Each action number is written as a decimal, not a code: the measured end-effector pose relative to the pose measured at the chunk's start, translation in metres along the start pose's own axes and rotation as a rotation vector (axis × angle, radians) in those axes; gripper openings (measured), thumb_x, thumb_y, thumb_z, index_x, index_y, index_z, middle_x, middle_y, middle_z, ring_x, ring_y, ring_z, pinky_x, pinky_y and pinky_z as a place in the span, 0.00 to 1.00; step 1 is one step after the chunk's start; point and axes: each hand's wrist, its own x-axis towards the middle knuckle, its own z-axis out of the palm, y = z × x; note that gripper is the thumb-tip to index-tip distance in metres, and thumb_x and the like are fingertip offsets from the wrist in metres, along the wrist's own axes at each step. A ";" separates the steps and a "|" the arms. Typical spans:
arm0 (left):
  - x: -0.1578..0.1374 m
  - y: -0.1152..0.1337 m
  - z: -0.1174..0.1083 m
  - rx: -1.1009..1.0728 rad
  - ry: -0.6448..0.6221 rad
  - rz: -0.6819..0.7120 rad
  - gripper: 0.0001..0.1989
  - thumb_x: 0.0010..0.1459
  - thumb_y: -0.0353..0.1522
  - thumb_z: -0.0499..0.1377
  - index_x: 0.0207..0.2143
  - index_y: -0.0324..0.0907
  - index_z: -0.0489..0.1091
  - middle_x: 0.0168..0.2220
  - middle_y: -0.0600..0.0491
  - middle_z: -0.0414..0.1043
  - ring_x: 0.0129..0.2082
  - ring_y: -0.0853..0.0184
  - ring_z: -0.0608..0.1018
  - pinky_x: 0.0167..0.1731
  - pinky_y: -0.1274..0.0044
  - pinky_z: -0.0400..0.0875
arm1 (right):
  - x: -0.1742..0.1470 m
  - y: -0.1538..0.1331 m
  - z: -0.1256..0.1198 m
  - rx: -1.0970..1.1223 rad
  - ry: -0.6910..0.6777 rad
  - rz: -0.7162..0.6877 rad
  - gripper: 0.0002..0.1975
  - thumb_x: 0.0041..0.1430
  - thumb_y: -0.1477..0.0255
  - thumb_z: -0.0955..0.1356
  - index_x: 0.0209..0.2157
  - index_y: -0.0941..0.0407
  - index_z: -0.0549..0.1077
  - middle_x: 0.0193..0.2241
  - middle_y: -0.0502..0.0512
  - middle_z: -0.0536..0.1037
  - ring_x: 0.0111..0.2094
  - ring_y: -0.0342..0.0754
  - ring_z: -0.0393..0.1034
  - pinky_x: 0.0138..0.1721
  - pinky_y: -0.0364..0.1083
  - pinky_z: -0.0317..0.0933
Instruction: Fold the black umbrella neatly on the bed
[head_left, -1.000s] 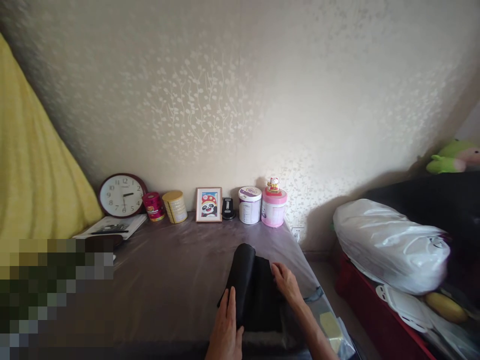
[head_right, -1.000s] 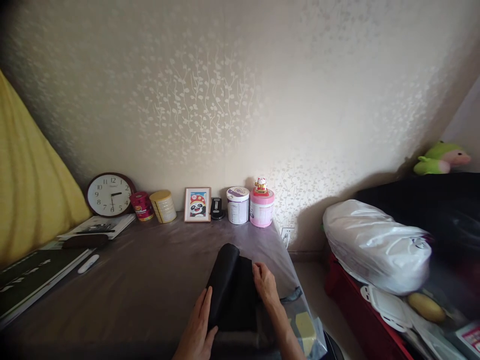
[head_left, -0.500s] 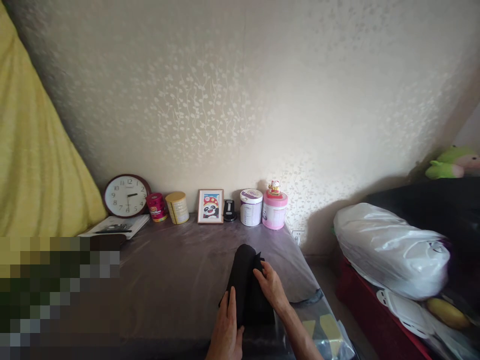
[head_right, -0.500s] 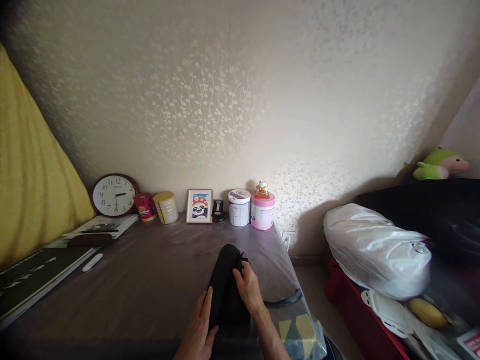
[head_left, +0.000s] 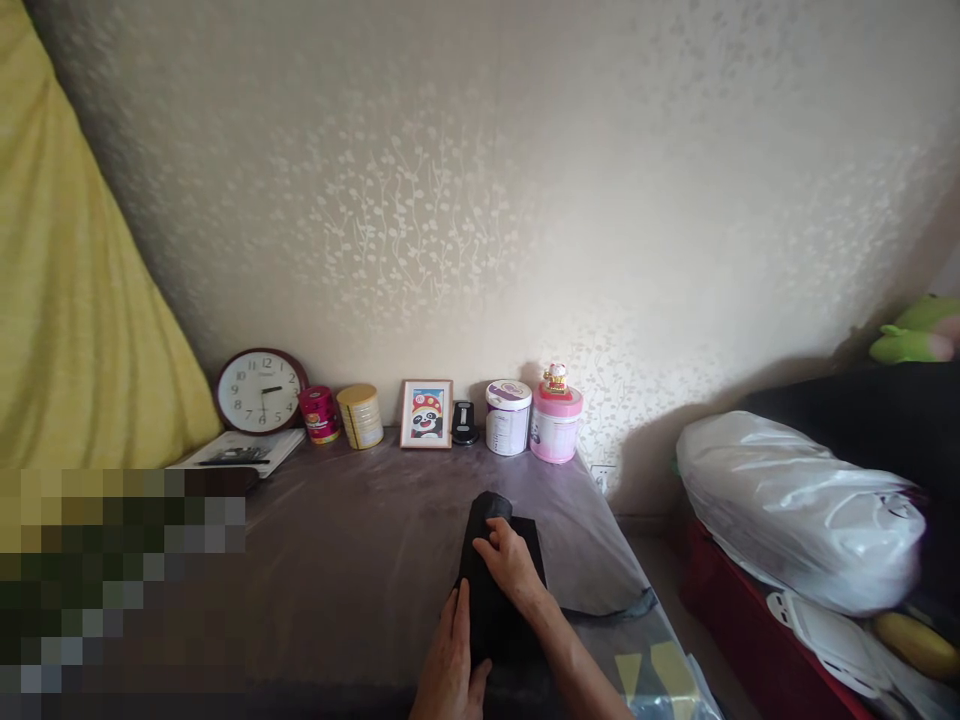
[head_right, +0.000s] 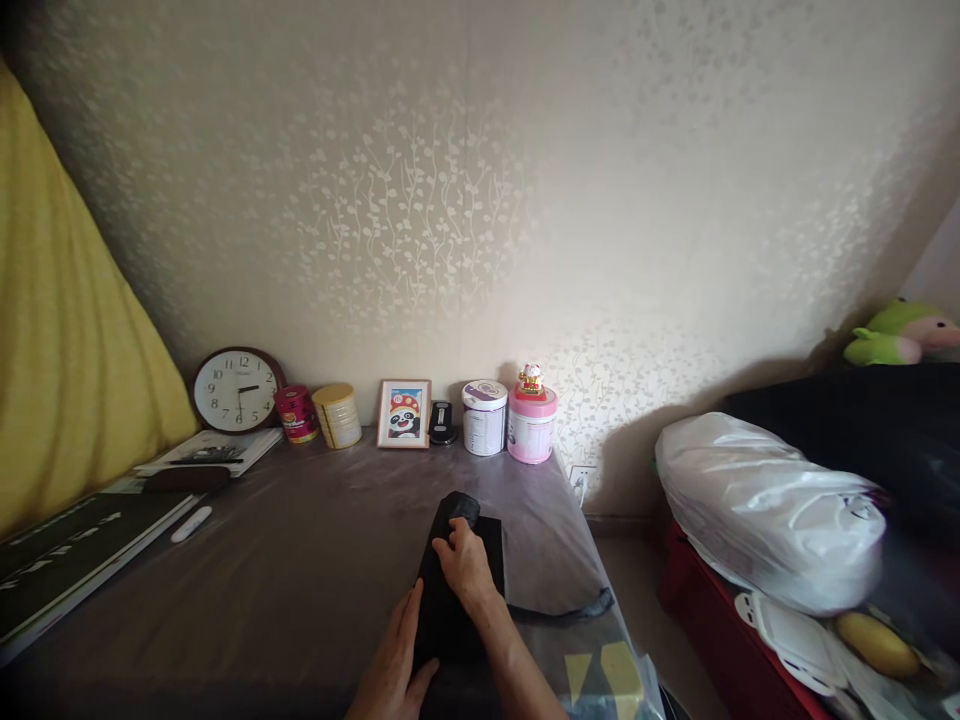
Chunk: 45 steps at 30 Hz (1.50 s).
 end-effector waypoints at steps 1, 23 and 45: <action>0.000 0.000 -0.001 0.007 -0.002 0.000 0.36 0.50 0.25 0.47 0.61 0.28 0.41 0.63 0.39 0.46 0.63 0.62 0.52 0.60 0.70 0.50 | 0.000 -0.001 0.000 -0.009 -0.009 -0.006 0.14 0.53 0.73 0.65 0.43 0.59 0.71 0.26 0.53 0.78 0.30 0.49 0.73 0.30 0.42 0.61; 0.003 0.007 -0.011 0.208 -0.100 -0.143 0.42 0.44 0.26 0.51 0.63 0.34 0.38 0.56 0.40 0.61 0.56 0.58 0.65 0.50 0.73 0.61 | -0.017 -0.014 -0.002 0.137 -0.236 -0.224 0.09 0.59 0.73 0.60 0.35 0.54 0.72 0.24 0.47 0.78 0.24 0.42 0.71 0.29 0.40 0.61; 0.005 -0.011 0.005 0.297 -0.164 -0.197 0.42 0.44 0.24 0.51 0.62 0.30 0.40 0.61 0.40 0.54 0.59 0.56 0.60 0.55 0.70 0.56 | 0.062 0.021 0.012 -0.259 -0.091 -0.404 0.15 0.63 0.74 0.59 0.33 0.51 0.76 0.40 0.47 0.78 0.53 0.44 0.61 0.57 0.46 0.45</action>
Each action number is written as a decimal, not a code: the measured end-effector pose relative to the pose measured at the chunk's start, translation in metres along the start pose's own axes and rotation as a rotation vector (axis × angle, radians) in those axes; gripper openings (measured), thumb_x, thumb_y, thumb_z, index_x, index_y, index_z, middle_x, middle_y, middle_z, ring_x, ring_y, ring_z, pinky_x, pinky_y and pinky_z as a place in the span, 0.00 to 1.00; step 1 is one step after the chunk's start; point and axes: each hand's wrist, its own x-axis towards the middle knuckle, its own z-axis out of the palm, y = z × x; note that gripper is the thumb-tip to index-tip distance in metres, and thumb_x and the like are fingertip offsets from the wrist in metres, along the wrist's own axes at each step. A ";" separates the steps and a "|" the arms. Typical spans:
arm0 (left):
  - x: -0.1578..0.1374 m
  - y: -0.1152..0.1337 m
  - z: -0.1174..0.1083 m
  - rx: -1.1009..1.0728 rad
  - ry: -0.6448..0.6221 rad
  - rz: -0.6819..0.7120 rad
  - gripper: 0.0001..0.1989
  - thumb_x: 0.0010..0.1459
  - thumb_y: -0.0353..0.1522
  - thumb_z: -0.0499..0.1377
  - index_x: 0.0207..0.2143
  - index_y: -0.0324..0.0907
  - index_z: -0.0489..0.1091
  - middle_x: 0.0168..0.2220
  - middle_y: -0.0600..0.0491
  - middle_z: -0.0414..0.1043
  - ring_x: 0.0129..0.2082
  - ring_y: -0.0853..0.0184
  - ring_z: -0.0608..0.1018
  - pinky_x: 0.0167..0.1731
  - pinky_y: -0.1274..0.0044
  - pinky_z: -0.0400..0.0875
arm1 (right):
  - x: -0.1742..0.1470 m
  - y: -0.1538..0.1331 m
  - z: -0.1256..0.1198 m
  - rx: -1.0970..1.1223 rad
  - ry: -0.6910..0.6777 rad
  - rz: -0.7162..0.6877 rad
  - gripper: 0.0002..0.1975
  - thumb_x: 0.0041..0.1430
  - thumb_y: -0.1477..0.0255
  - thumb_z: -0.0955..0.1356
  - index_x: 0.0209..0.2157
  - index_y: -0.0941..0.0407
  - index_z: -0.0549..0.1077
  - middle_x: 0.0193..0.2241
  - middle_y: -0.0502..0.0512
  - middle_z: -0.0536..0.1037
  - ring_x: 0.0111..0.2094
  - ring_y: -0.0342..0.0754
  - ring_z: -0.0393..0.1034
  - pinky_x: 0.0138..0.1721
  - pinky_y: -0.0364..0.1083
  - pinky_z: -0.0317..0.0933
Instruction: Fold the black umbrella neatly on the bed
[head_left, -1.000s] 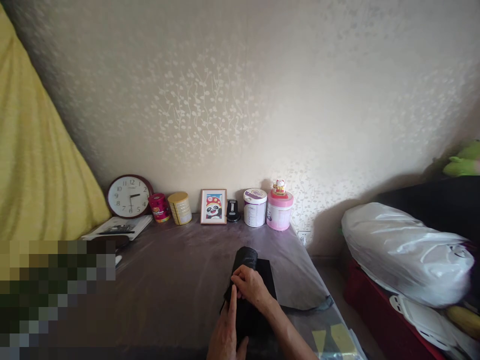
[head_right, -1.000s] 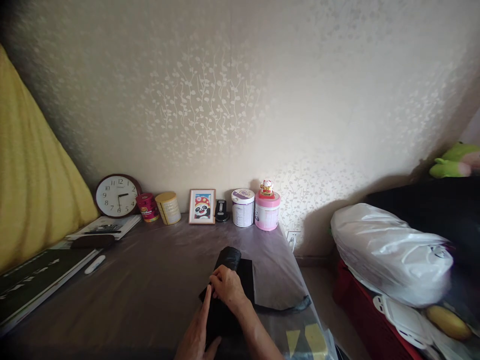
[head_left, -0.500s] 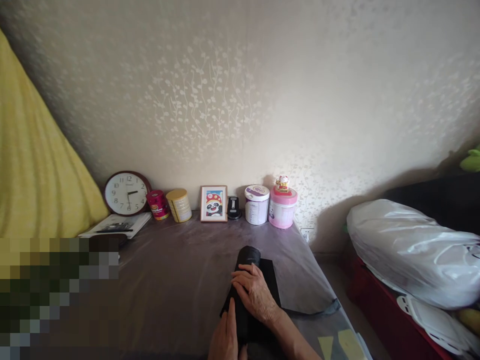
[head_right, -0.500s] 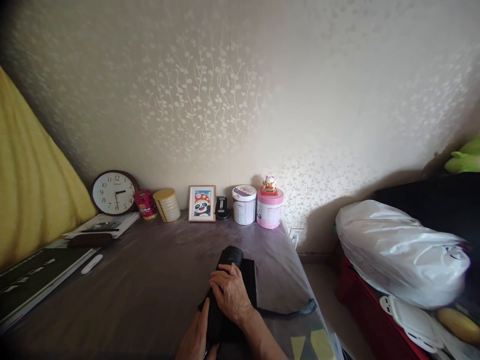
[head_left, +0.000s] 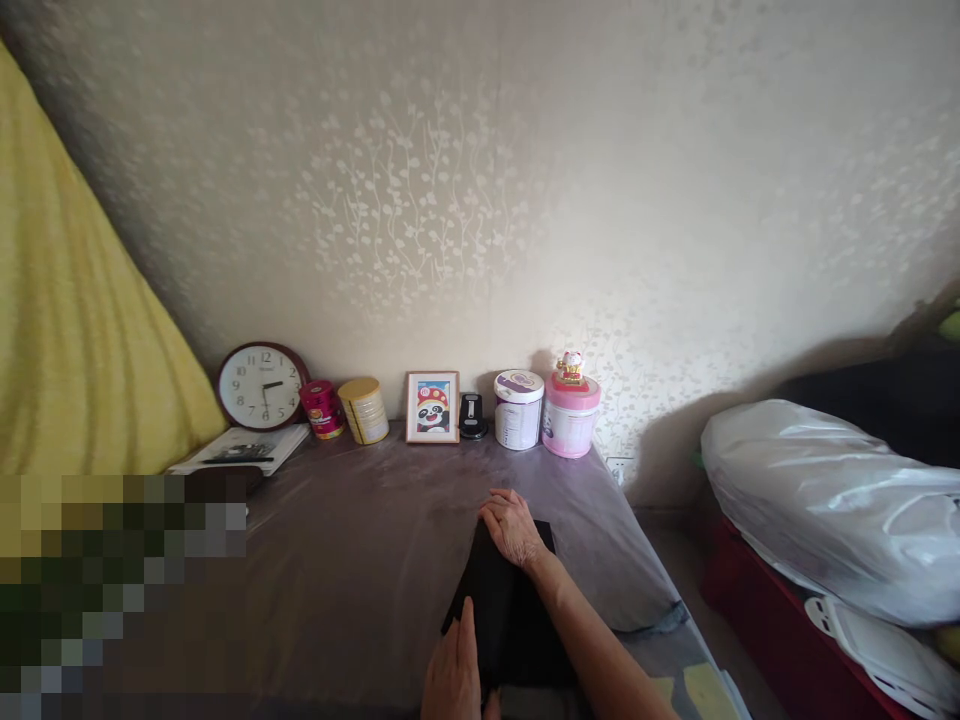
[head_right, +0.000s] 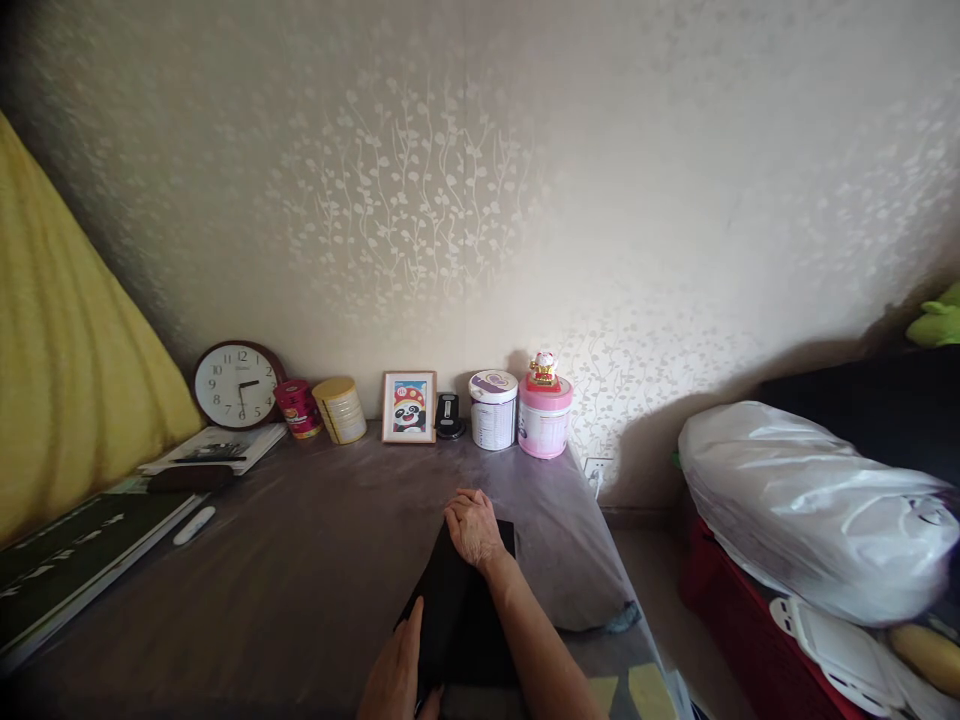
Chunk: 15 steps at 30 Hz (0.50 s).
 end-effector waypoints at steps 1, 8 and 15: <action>0.000 0.001 -0.001 -0.001 -0.001 -0.005 0.41 0.44 0.24 0.51 0.62 0.30 0.40 0.61 0.40 0.54 0.59 0.57 0.60 0.55 0.70 0.56 | 0.003 0.003 0.001 -0.003 0.009 0.023 0.15 0.63 0.74 0.59 0.34 0.52 0.76 0.41 0.48 0.78 0.52 0.44 0.62 0.55 0.44 0.48; -0.005 0.006 -0.004 -0.001 0.063 0.023 0.41 0.45 0.24 0.51 0.62 0.28 0.39 0.61 0.38 0.53 0.60 0.56 0.58 0.56 0.70 0.54 | -0.006 0.032 -0.012 -0.011 0.147 0.321 0.16 0.62 0.74 0.56 0.43 0.58 0.72 0.44 0.60 0.76 0.48 0.50 0.67 0.52 0.47 0.54; -0.008 0.003 -0.005 -0.033 0.107 0.058 0.37 0.51 0.27 0.48 0.62 0.28 0.39 0.59 0.37 0.55 0.59 0.54 0.59 0.55 0.67 0.55 | -0.071 0.054 -0.034 0.107 0.209 0.572 0.19 0.59 0.70 0.55 0.42 0.59 0.73 0.39 0.60 0.78 0.42 0.50 0.73 0.42 0.45 0.62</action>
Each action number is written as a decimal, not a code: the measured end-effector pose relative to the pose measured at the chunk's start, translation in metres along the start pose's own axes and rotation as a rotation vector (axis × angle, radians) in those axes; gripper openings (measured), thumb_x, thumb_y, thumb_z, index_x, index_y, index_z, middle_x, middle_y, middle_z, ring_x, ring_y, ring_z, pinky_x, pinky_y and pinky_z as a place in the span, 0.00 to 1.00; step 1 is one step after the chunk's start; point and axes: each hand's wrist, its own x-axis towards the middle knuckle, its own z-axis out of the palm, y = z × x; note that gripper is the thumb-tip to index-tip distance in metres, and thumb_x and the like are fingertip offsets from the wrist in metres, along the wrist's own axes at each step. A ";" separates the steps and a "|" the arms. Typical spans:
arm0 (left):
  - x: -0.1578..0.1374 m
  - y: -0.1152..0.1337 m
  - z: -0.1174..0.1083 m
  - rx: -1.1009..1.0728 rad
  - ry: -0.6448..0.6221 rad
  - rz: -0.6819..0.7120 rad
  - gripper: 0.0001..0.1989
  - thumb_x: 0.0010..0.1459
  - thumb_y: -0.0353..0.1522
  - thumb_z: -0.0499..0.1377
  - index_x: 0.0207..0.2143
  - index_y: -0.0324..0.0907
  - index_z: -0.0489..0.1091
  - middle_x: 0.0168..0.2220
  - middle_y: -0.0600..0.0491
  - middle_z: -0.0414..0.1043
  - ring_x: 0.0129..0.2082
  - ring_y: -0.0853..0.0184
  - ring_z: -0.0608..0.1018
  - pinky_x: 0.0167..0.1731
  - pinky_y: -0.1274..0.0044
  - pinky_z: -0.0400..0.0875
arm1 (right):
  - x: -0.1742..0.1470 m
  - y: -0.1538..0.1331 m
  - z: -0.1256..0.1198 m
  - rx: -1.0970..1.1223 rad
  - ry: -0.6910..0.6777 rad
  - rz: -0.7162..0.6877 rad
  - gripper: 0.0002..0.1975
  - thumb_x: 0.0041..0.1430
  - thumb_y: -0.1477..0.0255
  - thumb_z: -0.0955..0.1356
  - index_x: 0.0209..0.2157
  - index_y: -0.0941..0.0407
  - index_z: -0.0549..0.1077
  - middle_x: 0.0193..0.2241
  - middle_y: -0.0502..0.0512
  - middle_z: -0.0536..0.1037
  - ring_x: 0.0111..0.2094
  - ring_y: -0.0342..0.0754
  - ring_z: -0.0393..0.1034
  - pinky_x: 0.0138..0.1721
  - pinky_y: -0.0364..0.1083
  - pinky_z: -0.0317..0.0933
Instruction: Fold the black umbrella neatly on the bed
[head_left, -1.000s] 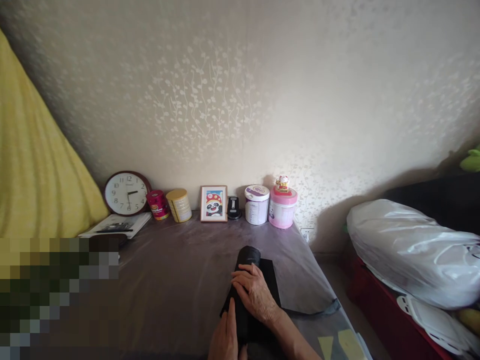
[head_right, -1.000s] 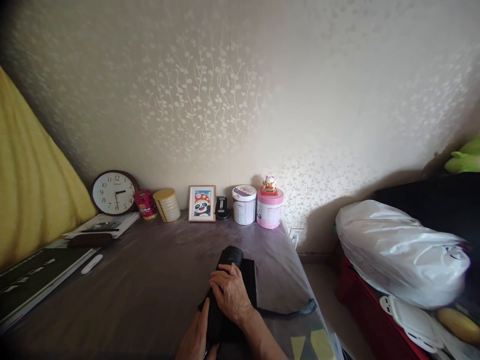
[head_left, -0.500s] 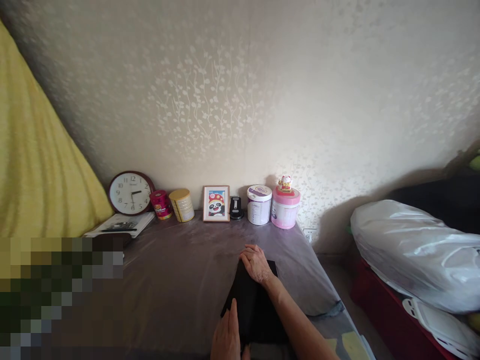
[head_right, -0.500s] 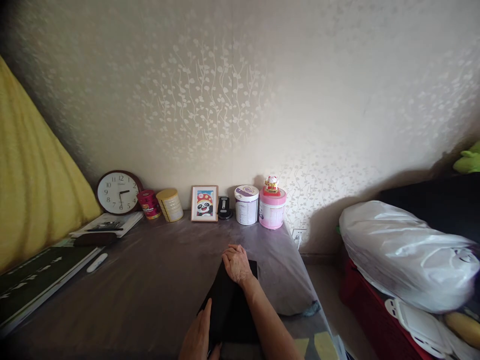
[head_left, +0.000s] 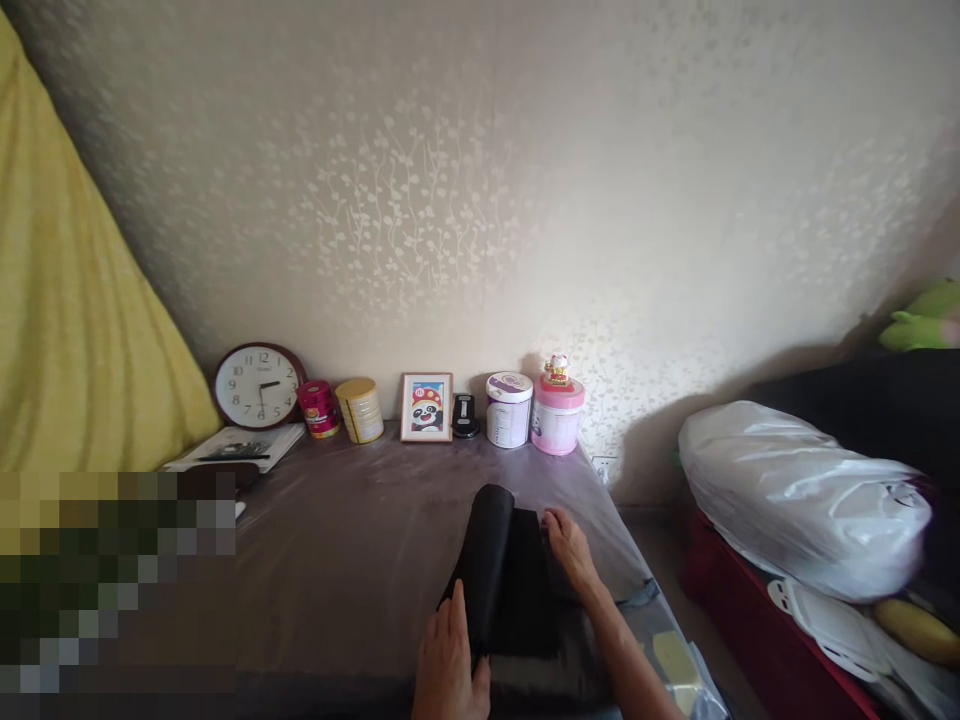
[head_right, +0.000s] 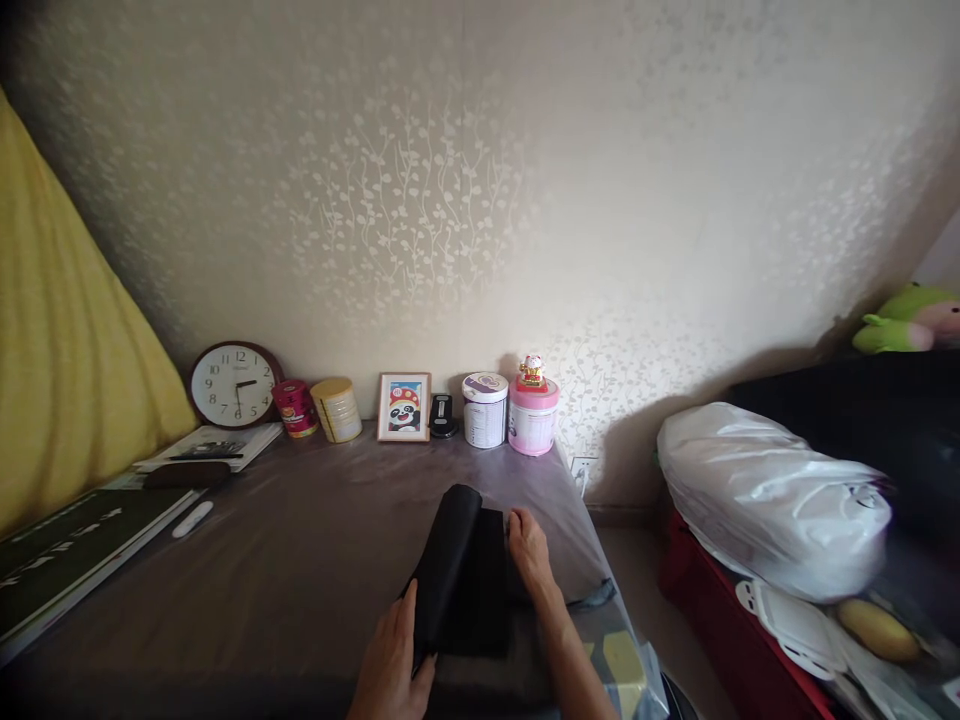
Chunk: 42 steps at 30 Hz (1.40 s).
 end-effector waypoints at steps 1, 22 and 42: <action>0.000 0.000 0.000 -0.006 0.011 0.003 0.36 0.51 0.27 0.48 0.62 0.28 0.40 0.59 0.38 0.55 0.59 0.55 0.59 0.55 0.67 0.54 | -0.007 0.002 -0.002 0.017 -0.008 0.010 0.19 0.59 0.69 0.56 0.41 0.59 0.73 0.36 0.59 0.79 0.40 0.50 0.74 0.40 0.44 0.63; -0.003 0.008 -0.003 -0.069 0.119 -0.027 0.33 0.49 0.25 0.49 0.59 0.28 0.47 0.62 0.38 0.48 0.61 0.57 0.56 0.57 0.70 0.55 | -0.048 -0.059 0.019 0.304 -0.132 -0.009 0.23 0.54 0.70 0.63 0.50 0.65 0.66 0.40 0.64 0.76 0.45 0.53 0.70 0.43 0.45 0.62; 0.001 -0.016 -0.002 -0.112 0.102 0.035 0.36 0.49 0.33 0.51 0.60 0.30 0.46 0.59 0.39 0.57 0.58 0.55 0.63 0.56 0.65 0.57 | -0.067 -0.105 0.032 0.751 -0.641 0.139 0.19 0.49 0.77 0.63 0.45 0.59 0.59 0.27 0.48 0.75 0.19 0.42 0.73 0.14 0.36 0.61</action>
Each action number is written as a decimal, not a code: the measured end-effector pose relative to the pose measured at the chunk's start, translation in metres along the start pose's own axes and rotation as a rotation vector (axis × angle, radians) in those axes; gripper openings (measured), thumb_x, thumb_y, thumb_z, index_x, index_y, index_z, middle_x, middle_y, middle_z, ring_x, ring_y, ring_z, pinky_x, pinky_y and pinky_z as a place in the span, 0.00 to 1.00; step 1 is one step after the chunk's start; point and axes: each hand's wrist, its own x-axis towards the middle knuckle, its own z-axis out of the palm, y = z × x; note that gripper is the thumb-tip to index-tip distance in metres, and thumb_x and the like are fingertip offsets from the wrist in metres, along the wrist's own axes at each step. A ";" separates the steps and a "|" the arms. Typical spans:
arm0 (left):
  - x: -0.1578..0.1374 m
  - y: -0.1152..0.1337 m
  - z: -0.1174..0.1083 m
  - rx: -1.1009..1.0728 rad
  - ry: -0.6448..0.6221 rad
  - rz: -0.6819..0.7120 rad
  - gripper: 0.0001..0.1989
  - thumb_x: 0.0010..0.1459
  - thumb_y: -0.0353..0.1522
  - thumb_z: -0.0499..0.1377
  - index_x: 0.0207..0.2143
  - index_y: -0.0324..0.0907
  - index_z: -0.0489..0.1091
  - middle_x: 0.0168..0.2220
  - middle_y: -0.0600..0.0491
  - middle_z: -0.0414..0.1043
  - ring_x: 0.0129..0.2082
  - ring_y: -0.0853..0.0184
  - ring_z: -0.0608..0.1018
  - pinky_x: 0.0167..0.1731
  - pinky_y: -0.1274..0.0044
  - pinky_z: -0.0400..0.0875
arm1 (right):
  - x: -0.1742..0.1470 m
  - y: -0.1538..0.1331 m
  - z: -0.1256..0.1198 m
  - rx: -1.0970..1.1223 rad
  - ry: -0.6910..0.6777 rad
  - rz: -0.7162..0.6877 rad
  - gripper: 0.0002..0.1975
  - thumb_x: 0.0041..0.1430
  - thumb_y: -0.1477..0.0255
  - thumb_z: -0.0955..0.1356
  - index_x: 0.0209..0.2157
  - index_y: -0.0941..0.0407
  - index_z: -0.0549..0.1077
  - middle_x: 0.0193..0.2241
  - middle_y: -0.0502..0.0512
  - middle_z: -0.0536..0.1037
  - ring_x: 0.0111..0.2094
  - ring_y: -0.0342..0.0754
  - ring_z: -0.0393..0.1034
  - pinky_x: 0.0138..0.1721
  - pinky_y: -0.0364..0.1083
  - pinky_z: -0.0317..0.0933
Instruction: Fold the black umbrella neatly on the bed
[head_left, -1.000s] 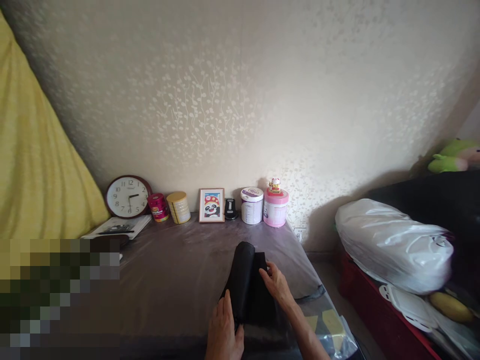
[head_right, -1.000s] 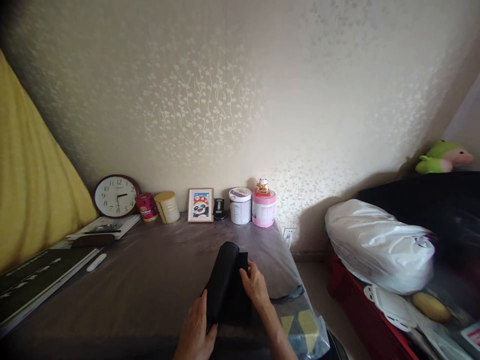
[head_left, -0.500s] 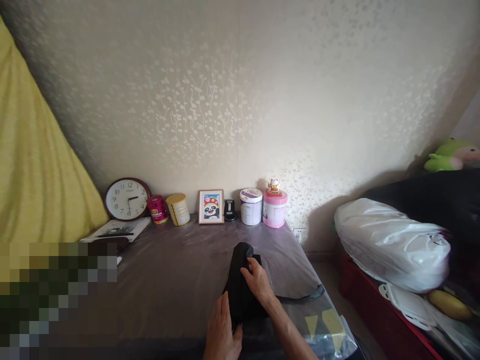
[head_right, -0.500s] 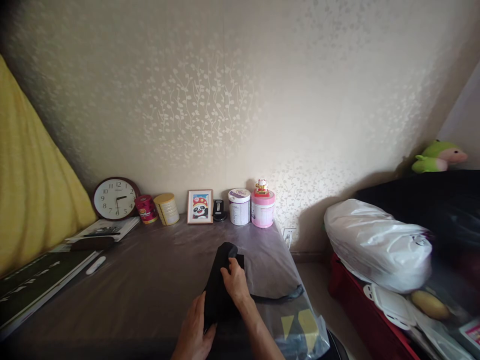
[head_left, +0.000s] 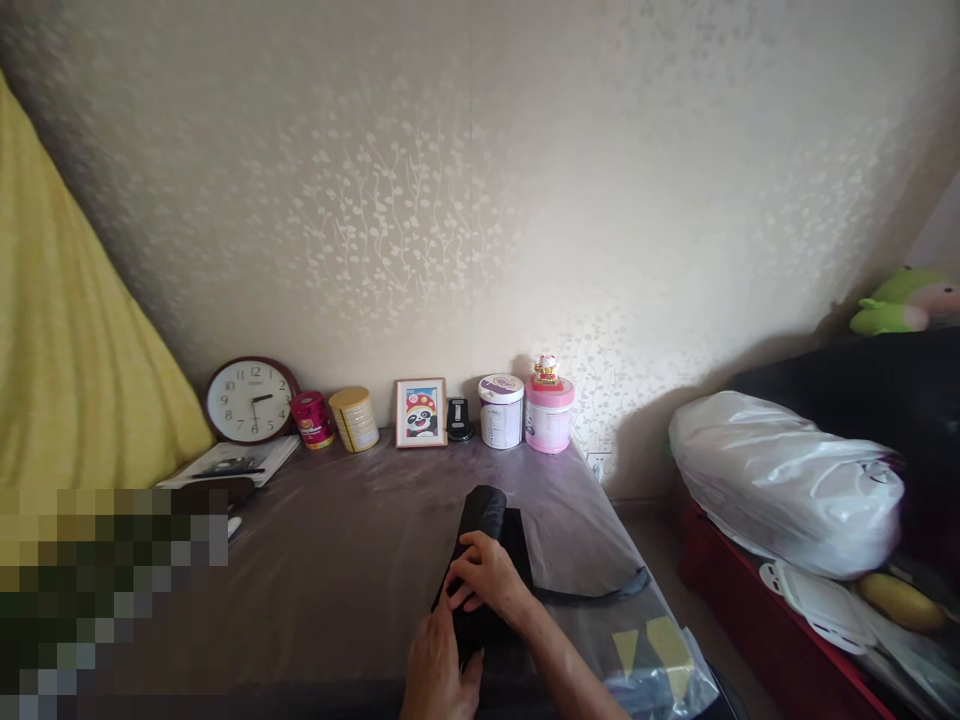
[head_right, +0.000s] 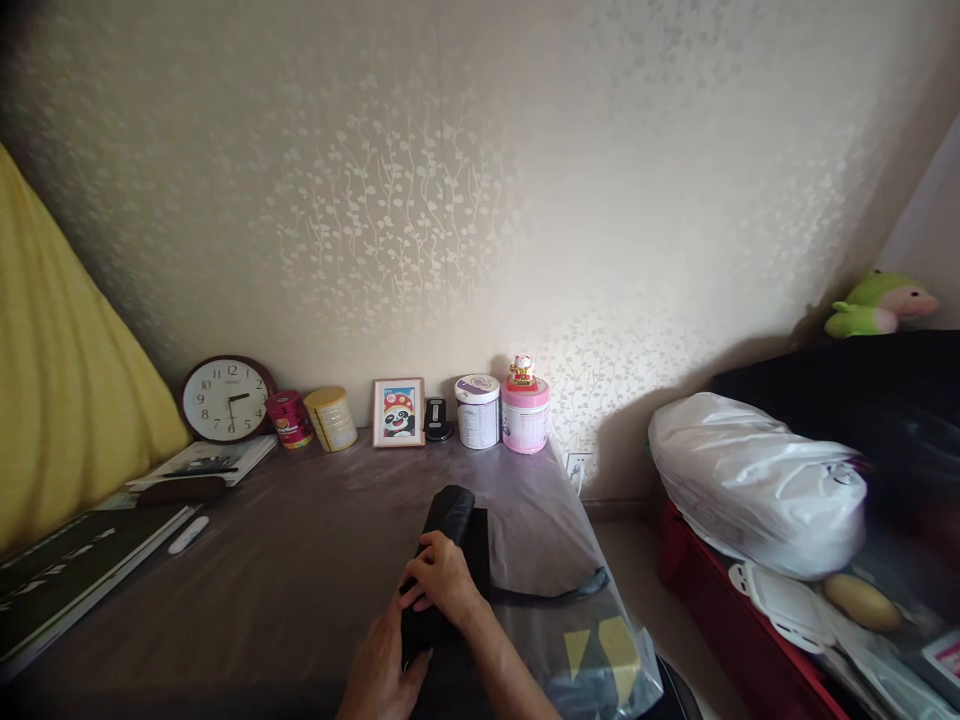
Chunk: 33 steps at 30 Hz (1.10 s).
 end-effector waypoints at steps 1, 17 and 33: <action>0.000 0.002 -0.001 -0.018 0.010 0.004 0.38 0.49 0.32 0.51 0.61 0.29 0.41 0.60 0.38 0.54 0.58 0.56 0.62 0.56 0.65 0.58 | 0.001 0.000 0.001 -0.009 -0.006 -0.001 0.17 0.49 0.78 0.64 0.43 0.59 0.60 0.27 0.49 0.75 0.18 0.42 0.73 0.14 0.35 0.61; 0.003 -0.006 -0.003 -0.026 -0.042 0.102 0.34 0.51 0.30 0.49 0.62 0.36 0.45 0.57 0.41 0.61 0.55 0.57 0.66 0.53 0.65 0.63 | 0.009 -0.003 0.000 -0.202 -0.047 -0.136 0.10 0.55 0.75 0.60 0.40 0.56 0.63 0.26 0.46 0.77 0.10 0.37 0.60 0.11 0.37 0.53; 0.001 0.001 -0.004 -0.004 -0.013 0.010 0.38 0.44 0.28 0.50 0.61 0.33 0.47 0.52 0.42 0.66 0.51 0.56 0.68 0.50 0.69 0.63 | 0.041 0.012 -0.027 -0.909 0.100 -0.735 0.14 0.63 0.74 0.58 0.38 0.51 0.75 0.40 0.49 0.78 0.55 0.46 0.60 0.60 0.54 0.38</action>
